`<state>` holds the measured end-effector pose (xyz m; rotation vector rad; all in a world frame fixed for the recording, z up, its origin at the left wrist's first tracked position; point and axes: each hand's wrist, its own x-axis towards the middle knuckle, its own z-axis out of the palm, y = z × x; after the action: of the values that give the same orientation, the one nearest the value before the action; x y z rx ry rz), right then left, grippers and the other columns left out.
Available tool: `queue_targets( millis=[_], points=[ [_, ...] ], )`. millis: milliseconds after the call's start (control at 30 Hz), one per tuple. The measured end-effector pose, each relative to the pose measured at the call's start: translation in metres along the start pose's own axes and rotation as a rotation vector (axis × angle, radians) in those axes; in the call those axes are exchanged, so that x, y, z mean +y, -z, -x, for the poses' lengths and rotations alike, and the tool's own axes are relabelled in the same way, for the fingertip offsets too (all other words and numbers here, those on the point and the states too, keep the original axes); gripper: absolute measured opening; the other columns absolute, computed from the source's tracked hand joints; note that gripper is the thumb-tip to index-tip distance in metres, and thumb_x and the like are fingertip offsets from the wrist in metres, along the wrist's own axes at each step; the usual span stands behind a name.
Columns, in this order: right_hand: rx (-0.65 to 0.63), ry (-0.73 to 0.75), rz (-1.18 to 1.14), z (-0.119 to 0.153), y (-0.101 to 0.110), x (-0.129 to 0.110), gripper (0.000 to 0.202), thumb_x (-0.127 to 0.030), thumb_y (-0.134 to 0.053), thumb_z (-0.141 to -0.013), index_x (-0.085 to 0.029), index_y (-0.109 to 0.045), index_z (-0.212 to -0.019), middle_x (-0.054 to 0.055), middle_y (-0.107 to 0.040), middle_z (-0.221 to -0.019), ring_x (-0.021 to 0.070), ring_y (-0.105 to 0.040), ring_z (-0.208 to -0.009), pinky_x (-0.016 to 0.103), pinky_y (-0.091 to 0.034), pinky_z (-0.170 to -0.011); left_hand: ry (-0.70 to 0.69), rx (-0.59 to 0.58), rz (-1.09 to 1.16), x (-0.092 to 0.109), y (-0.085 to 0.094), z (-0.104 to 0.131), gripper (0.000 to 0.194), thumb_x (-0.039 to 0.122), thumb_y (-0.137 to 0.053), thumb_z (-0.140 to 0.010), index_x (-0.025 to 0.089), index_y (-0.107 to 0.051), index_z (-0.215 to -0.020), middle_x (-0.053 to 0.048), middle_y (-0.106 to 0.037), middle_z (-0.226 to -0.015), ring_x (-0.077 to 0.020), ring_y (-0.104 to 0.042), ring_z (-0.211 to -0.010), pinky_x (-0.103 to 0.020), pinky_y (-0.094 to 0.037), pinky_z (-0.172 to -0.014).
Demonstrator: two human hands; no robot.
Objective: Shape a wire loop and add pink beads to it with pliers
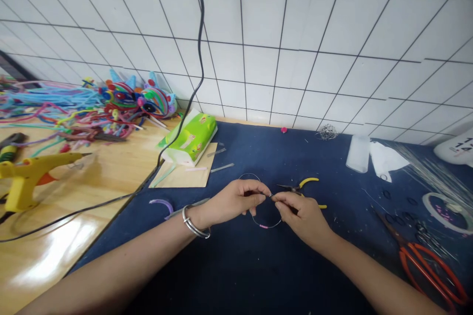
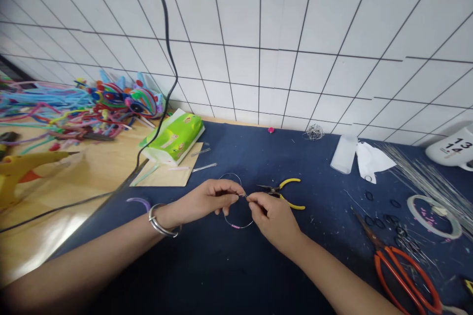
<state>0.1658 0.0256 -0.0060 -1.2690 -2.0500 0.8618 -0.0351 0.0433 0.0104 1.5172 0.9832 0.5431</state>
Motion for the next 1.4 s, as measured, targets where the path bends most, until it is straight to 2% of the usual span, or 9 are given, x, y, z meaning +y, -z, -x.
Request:
queue_targets(
  millis=[300,467,667,800,867,933,1033,1233,1400],
  points=[
    [-0.031,0.053,0.034,0.001,-0.006,0.0,0.015,-0.016,-0.047,-0.08,-0.02,-0.061,-0.084,-0.004,-0.057,-0.064,0.0074,-0.049,-0.054,0.019,-0.036,-0.054,-0.255,0.215,-0.395,-0.007,-0.01,0.001,0.018,0.028,-0.054,-0.08,0.019,-0.063,-0.093,-0.001,-0.059,-0.07,-0.0117,-0.054,-0.064,-0.023,-0.042,-0.059],
    [-0.04,0.064,0.062,0.0,-0.006,0.002,0.015,-0.016,-0.047,-0.08,-0.021,-0.06,-0.085,-0.004,-0.059,-0.067,0.0074,-0.052,-0.057,0.019,-0.037,-0.056,-0.345,0.22,-0.488,-0.009,-0.011,0.001,0.016,0.022,-0.05,-0.083,0.019,-0.064,-0.091,-0.002,-0.062,-0.078,-0.0131,-0.056,-0.074,-0.026,-0.044,-0.069],
    [-0.059,0.018,0.131,-0.001,-0.004,0.003,0.014,-0.02,-0.047,-0.081,-0.022,-0.061,-0.086,-0.005,-0.059,-0.064,0.0074,-0.051,-0.054,0.019,-0.037,-0.054,-0.187,0.126,-0.213,-0.011,-0.011,-0.001,0.02,0.025,-0.045,-0.085,0.018,-0.062,-0.094,-0.001,-0.057,-0.08,-0.0064,-0.055,-0.053,-0.019,-0.045,-0.051],
    [-0.055,0.041,0.241,-0.006,0.012,0.005,0.023,-0.029,-0.039,-0.088,-0.024,-0.06,-0.093,-0.002,-0.063,-0.076,0.0095,-0.057,-0.067,0.021,-0.042,-0.064,-0.099,0.153,-0.04,-0.01,-0.008,-0.002,0.02,0.03,-0.048,-0.084,0.016,-0.061,-0.091,0.001,-0.053,-0.071,-0.0063,-0.052,-0.05,-0.017,-0.042,-0.044],
    [0.009,0.071,0.438,-0.009,0.025,0.01,0.029,-0.035,-0.037,-0.088,-0.022,-0.058,-0.102,0.003,-0.063,-0.091,0.015,-0.057,-0.083,0.028,-0.042,-0.075,-0.061,0.19,0.033,-0.011,-0.006,-0.002,0.021,0.032,-0.051,-0.082,0.016,-0.061,-0.091,0.002,-0.052,-0.063,-0.0065,-0.052,-0.049,-0.017,-0.043,-0.045],
    [-0.015,0.084,0.705,-0.011,0.037,0.019,0.046,-0.049,-0.046,-0.08,-0.021,-0.053,-0.115,0.011,-0.057,-0.109,0.0278,-0.048,-0.105,0.041,-0.04,-0.083,-0.04,0.235,0.087,-0.012,-0.004,-0.003,0.022,0.033,-0.053,-0.081,0.015,-0.06,-0.092,0.003,-0.052,-0.057,-0.0066,-0.051,-0.048,-0.017,-0.043,-0.046],
    [-0.093,0.025,0.942,-0.012,0.047,0.037,0.071,-0.063,-0.05,-0.069,-0.02,-0.044,-0.126,0.018,-0.045,-0.125,0.0403,-0.037,-0.114,0.052,-0.04,-0.076,-0.05,0.308,0.152,-0.013,-0.001,-0.004,0.025,0.035,-0.054,-0.081,0.016,-0.06,-0.094,0.003,-0.052,-0.053,-0.0073,-0.051,-0.048,-0.018,-0.042,-0.046],
    [-0.057,0.216,1.086,-0.017,0.044,0.058,0.04,-0.037,-0.04,-0.085,-0.019,-0.048,-0.121,0.016,-0.054,-0.108,0.0293,-0.048,-0.094,0.041,-0.04,-0.071,-0.108,0.417,0.324,-0.011,0.004,-0.004,0.025,0.037,-0.053,-0.082,0.015,-0.059,-0.093,0.003,-0.052,-0.054,-0.0078,-0.049,-0.048,-0.018,-0.041,-0.046],
    [0.104,0.252,1.032,-0.021,0.041,0.059,0.026,-0.026,-0.035,-0.087,-0.012,-0.057,-0.088,0.012,-0.054,-0.08,0.0219,-0.049,-0.077,0.036,-0.038,-0.069,-0.124,0.426,0.436,-0.008,-0.001,-0.004,0.025,0.036,-0.054,-0.081,0.015,-0.058,-0.093,0.003,-0.052,-0.055,-0.0078,-0.048,-0.049,-0.018,-0.039,-0.045]
  ],
)
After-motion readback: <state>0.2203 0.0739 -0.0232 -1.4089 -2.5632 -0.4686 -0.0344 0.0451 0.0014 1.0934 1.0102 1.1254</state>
